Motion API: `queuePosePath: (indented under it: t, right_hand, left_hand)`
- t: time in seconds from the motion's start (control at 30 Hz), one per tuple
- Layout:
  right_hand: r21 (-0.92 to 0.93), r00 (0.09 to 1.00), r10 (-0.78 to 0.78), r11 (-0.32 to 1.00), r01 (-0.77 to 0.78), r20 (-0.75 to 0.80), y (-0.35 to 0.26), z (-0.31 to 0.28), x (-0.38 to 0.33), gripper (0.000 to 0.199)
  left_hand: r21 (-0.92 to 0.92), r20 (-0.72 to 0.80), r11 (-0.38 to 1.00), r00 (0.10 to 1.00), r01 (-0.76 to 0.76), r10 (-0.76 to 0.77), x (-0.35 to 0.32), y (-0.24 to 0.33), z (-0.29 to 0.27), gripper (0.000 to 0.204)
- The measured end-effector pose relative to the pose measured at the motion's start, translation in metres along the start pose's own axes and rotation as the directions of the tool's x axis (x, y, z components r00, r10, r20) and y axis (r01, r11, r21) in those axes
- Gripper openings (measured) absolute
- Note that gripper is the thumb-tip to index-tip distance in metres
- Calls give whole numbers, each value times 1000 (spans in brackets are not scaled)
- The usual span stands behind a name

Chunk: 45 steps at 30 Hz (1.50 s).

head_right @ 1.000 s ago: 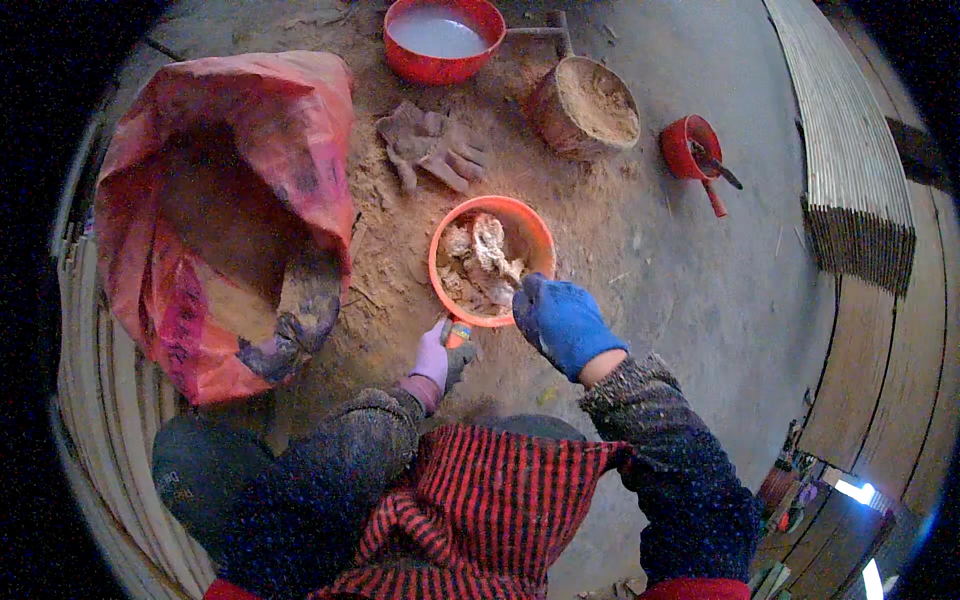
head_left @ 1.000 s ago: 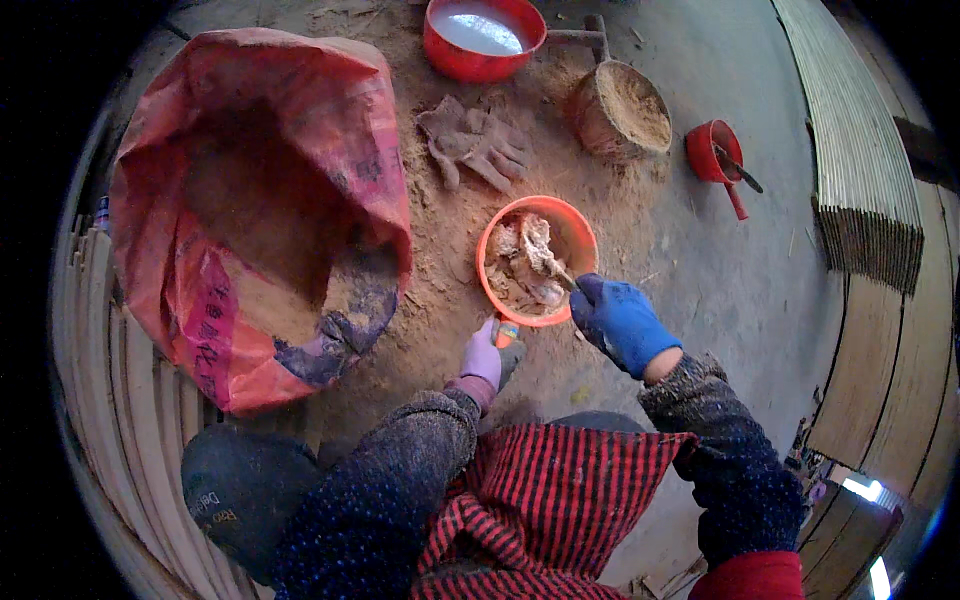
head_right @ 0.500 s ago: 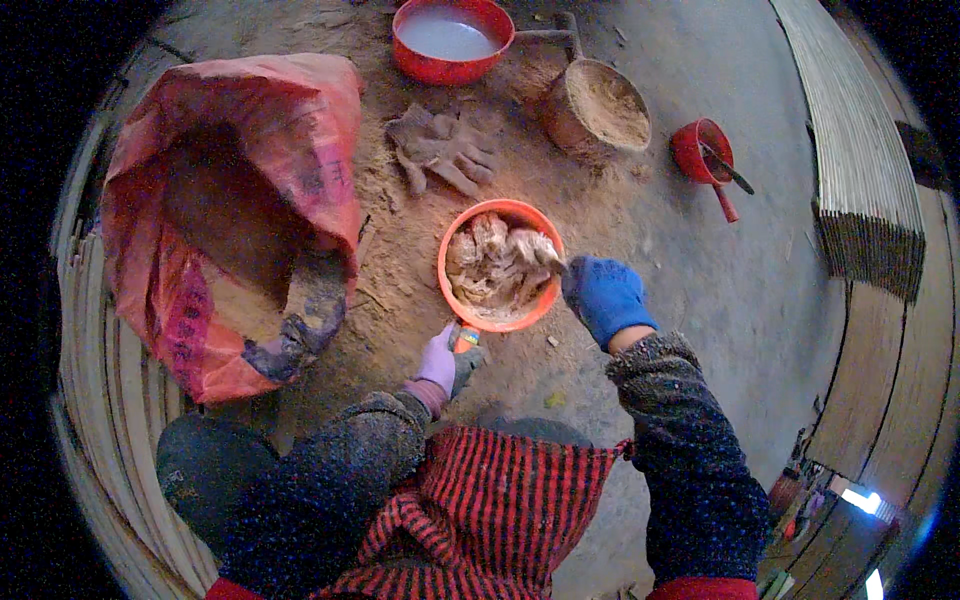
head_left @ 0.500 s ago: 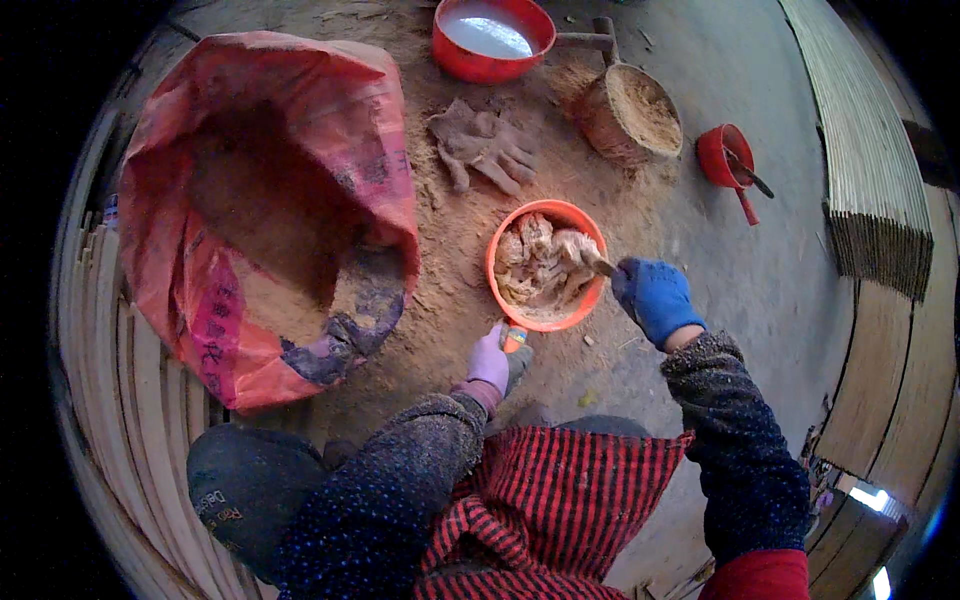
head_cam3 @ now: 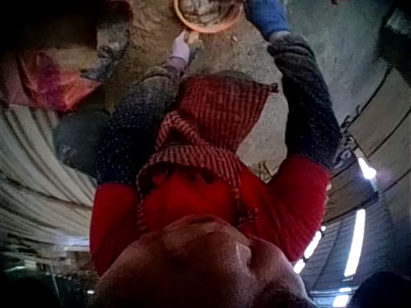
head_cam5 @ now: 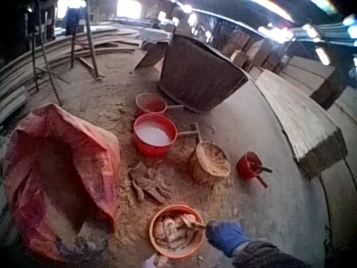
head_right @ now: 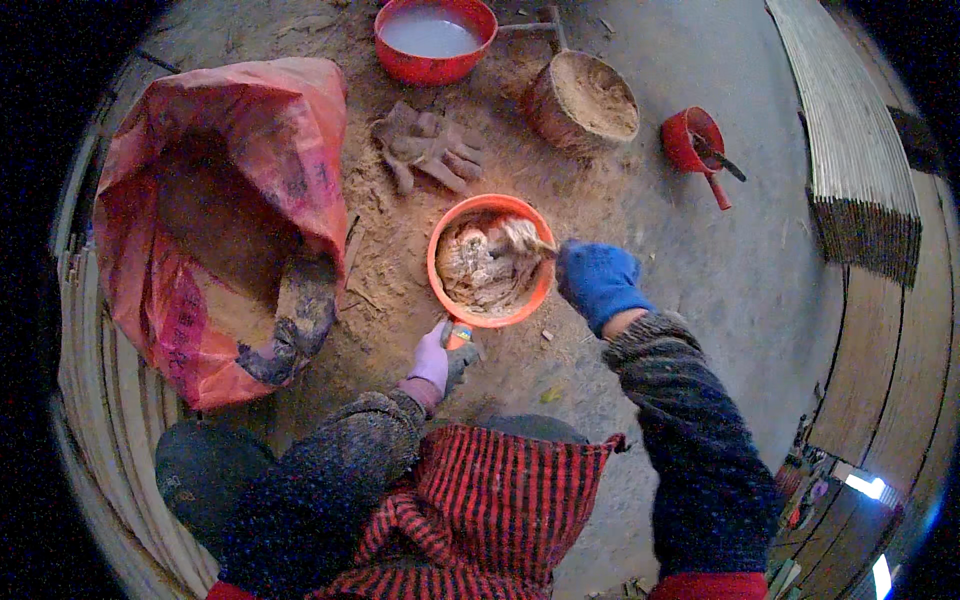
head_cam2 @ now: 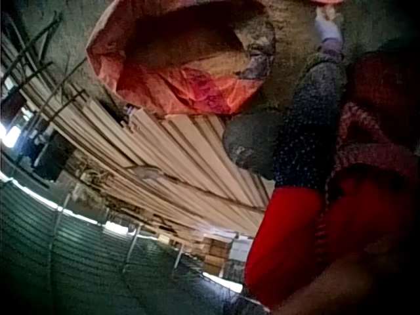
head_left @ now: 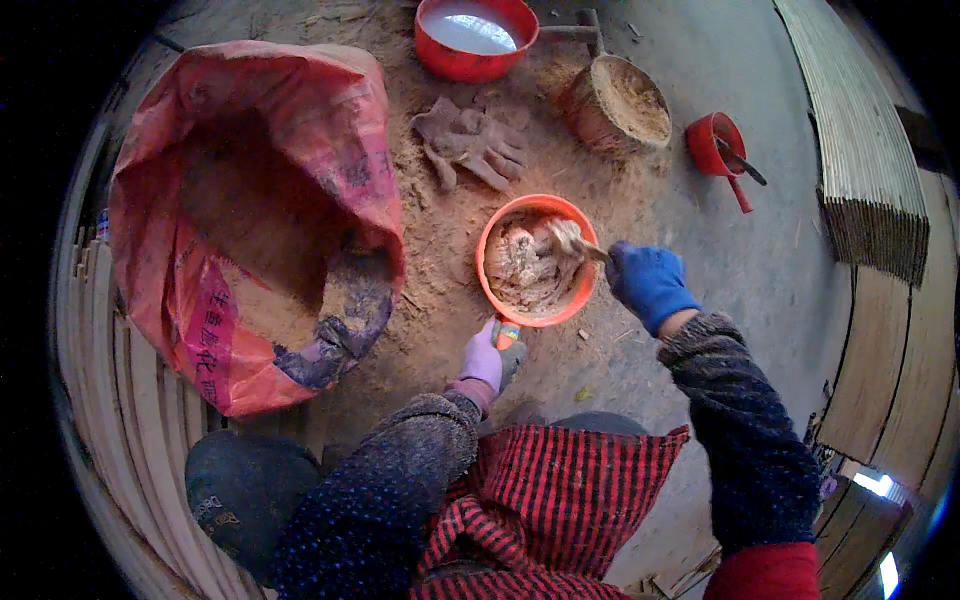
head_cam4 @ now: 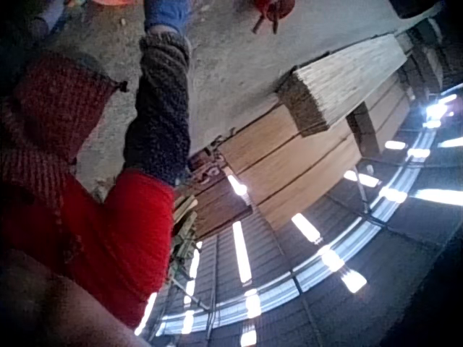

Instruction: The person scoops a brown granular substance from a large red sack into an orange bowl containing a white liquid. They use a small tool to mix the ingredients together, repeatedly adding more of the granular substance to achieve a consistent mixture.

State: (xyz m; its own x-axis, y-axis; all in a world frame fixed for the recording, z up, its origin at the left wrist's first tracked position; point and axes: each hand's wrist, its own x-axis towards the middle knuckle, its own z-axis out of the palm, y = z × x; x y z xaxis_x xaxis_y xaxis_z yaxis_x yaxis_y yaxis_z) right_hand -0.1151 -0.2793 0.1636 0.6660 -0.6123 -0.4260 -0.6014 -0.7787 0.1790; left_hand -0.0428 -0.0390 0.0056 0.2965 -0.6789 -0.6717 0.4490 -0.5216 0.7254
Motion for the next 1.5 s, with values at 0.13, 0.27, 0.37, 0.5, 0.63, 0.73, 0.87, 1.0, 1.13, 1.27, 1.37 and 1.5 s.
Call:
queuePosePath:
  t: [0.13,0.27,0.37,0.5,0.63,0.73,0.87,1.0,1.13,1.27,1.37,1.5]
  right_hand:
    - [-79,993,-8,997,-2,-117,-65,65,-12,11]
    - [92,978,-207,973,210,-38,-29,32,-47,12]
    - [-71,973,-232,971,230,-10,-5,-10,-33,15]
    - [-145,979,-130,984,107,-157,9,-4,3,14]
    - [-18,997,28,999,-27,78,1,43,3,14]
    - [369,948,53,914,-172,312,-6,62,-9,15]
    - [347,734,-677,679,647,-45,2,89,-27,22]
    - [973,923,-327,166,-157,205,-47,89,-48,28]
    - [921,944,-279,292,259,-177,-40,77,-67,39]
    - [930,973,-231,364,59,29,-13,36,-82,38]
    - [940,957,-94,235,-246,274,-27,7,-73,28]
    - [884,885,13,46,-465,465,-54,2,-38,27]
  left_hand:
    - [72,6,995,998,-62,62,10,-17,8,59]
    - [-128,-32,990,998,-53,49,-3,2,9,38]
    - [-4,-35,989,989,-147,147,-2,-3,2,39]
    - [-36,-39,987,988,-154,153,1,1,10,38]
    - [-82,23,996,1000,22,-20,-14,26,10,38]
    - [63,-42,997,998,-53,55,-10,17,3,39]
    - [111,-66,985,988,-135,142,5,-13,14,39]
    - [124,-63,977,982,-171,180,10,-20,10,40]
    - [166,-63,982,992,-94,105,8,-12,13,41]
    - [-29,-30,999,999,-44,44,-3,5,14,36]
    - [-107,-41,994,999,-18,13,-3,-6,10,34]
    - [-6,-92,997,993,-74,73,8,-24,16,36]
